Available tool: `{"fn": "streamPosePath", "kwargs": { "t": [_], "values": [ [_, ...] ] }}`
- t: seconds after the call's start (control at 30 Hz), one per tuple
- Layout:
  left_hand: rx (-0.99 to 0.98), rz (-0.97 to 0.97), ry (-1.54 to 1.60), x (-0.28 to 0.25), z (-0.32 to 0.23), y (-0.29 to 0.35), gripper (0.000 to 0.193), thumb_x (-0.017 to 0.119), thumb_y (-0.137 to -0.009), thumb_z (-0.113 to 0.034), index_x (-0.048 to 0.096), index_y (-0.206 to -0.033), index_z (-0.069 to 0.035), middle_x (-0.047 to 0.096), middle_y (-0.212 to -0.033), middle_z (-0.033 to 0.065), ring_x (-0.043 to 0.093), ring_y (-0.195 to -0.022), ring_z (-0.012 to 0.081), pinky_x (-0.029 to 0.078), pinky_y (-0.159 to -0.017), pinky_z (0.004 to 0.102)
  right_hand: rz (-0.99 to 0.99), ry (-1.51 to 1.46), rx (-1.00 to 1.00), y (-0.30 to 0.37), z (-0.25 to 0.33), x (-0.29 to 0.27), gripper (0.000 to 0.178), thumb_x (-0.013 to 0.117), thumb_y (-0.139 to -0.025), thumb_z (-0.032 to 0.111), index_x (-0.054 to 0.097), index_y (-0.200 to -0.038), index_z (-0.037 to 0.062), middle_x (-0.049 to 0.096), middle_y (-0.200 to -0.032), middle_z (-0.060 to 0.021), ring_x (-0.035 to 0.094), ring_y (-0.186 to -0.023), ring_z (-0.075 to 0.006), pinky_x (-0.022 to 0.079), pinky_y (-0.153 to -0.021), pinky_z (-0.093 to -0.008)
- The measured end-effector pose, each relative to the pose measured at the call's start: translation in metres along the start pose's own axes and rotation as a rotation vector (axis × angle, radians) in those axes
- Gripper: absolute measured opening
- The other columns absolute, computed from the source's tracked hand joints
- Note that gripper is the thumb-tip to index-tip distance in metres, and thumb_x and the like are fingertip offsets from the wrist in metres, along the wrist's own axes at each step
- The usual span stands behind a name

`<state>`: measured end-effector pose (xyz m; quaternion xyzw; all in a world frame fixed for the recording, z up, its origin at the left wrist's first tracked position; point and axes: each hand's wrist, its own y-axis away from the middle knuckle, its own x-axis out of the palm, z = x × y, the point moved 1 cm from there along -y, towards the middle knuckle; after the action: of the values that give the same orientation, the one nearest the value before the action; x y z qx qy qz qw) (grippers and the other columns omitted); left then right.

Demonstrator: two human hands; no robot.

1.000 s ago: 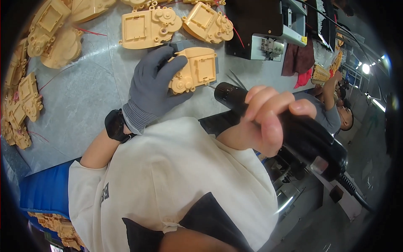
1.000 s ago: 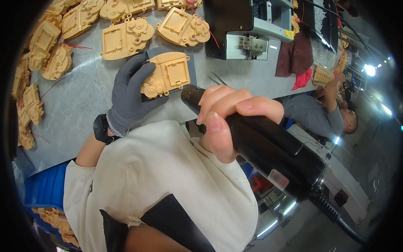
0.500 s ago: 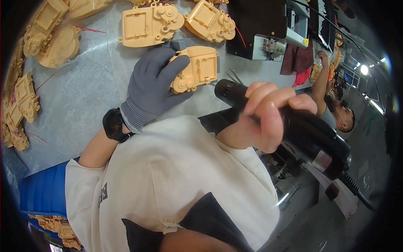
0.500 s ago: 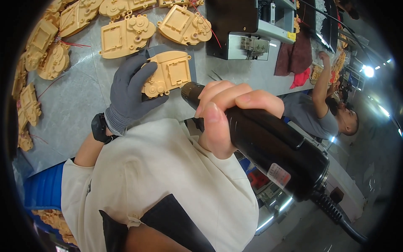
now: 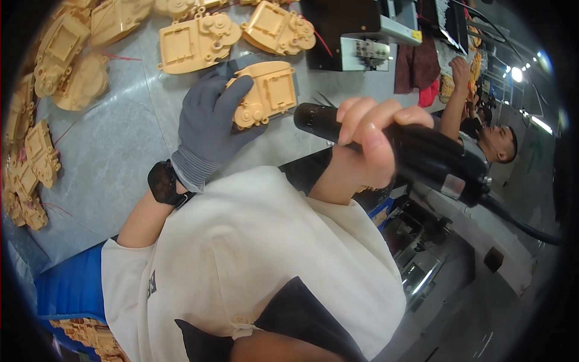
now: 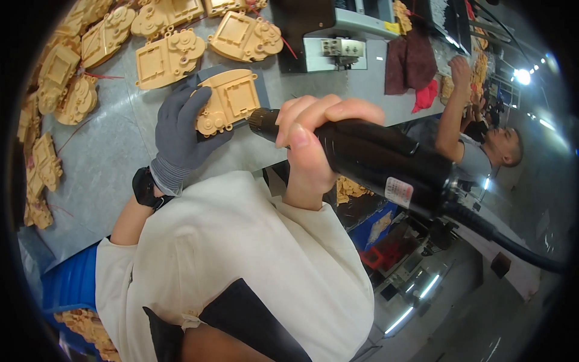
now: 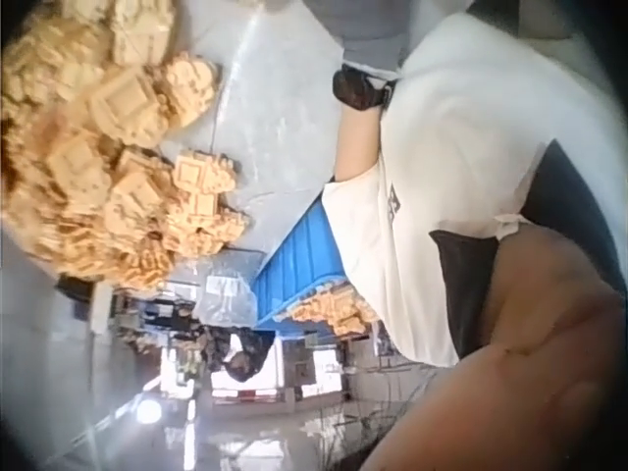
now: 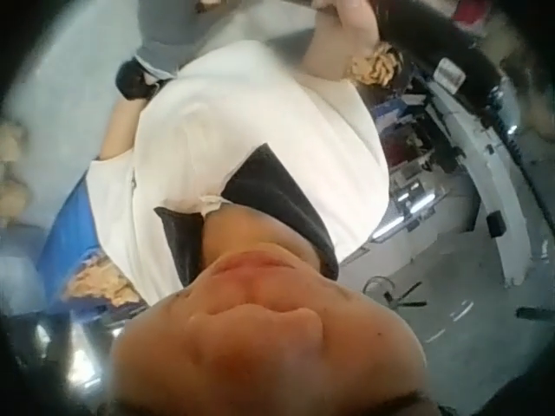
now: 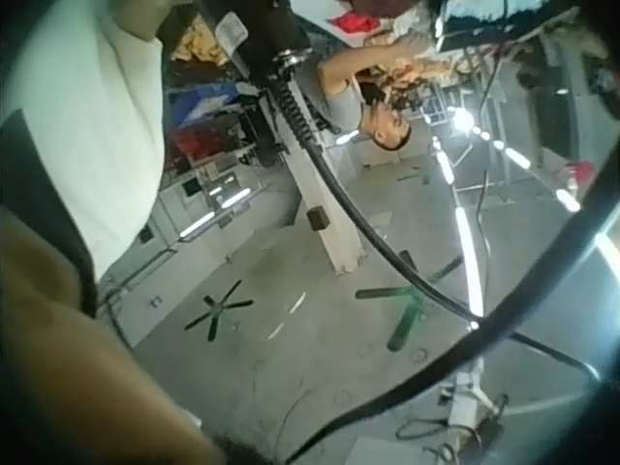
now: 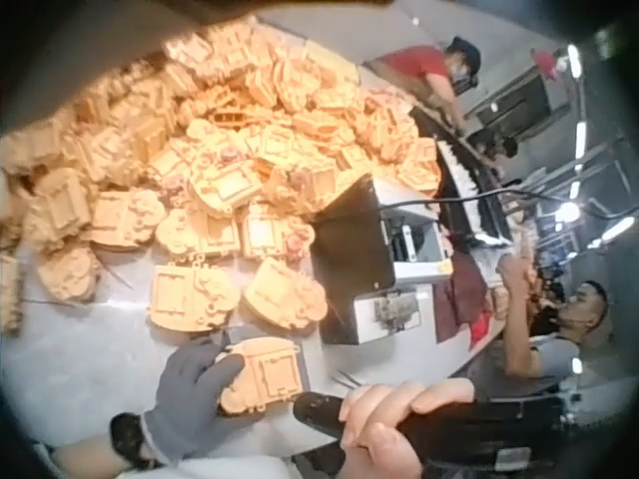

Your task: The person assembles plastic toy casings by placing each piece onto a fixture and driving screws into it with an electric screwdriver.

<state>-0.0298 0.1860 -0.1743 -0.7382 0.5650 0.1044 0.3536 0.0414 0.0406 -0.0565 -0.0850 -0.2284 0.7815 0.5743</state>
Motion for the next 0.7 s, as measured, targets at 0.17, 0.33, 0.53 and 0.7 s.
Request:
{"fn": "streamPosePath", "kwargs": {
  "t": [0.17,0.33,0.53,0.7],
  "values": [
    [0.039,0.033,-0.001,-0.006,0.0,-0.002,0.071,0.078,-0.06,-0.025,0.046,-0.121,-0.01,0.05,-0.104,0.0134,0.05,-0.099,0.0325,0.042,-0.087,0.0424,-0.394,-0.142,-0.165,-0.006,0.03,-0.083,0.039,0.048,-0.072,0.008,0.047,-0.111,0.0102,0.045,-0.061,-0.001,0.047,-0.049,-0.0152,0.041,-0.057,-0.0336],
    [0.108,0.061,-0.027,-0.007,0.002,-0.001,0.077,0.08,-0.057,-0.017,0.043,-0.124,-0.005,0.053,-0.111,0.0172,0.051,-0.103,0.0349,0.042,-0.09,0.0428,-0.518,0.014,-0.221,-0.074,0.014,-0.117,0.033,0.052,-0.068,-0.005,0.048,-0.1,-0.0003,0.05,-0.061,-0.0061,0.049,-0.043,-0.0163,0.046,-0.052,-0.0296],
    [0.132,0.048,-0.051,-0.006,-0.001,-0.005,0.078,0.081,-0.056,-0.016,0.043,-0.123,-0.003,0.053,-0.111,0.0165,0.051,-0.103,0.0351,0.04,-0.091,0.0437,-0.376,0.145,-0.212,-0.093,-0.005,-0.102,0.025,0.052,-0.068,-0.01,0.048,-0.092,-0.0024,0.05,-0.057,-0.0087,0.049,-0.044,-0.0177,0.046,-0.05,-0.03],
    [0.083,-0.011,-0.208,-0.006,0.0,-0.009,0.079,0.081,-0.056,-0.022,0.043,-0.123,-0.003,0.052,-0.114,0.0152,0.048,-0.107,0.0343,0.036,-0.095,0.0448,-0.338,0.093,-0.077,-0.049,0.003,-0.083,0.028,0.055,-0.068,-0.006,0.047,-0.095,-0.0006,0.049,-0.059,-0.0056,0.048,-0.044,-0.0159,0.044,-0.05,-0.0295]
  ]
}}
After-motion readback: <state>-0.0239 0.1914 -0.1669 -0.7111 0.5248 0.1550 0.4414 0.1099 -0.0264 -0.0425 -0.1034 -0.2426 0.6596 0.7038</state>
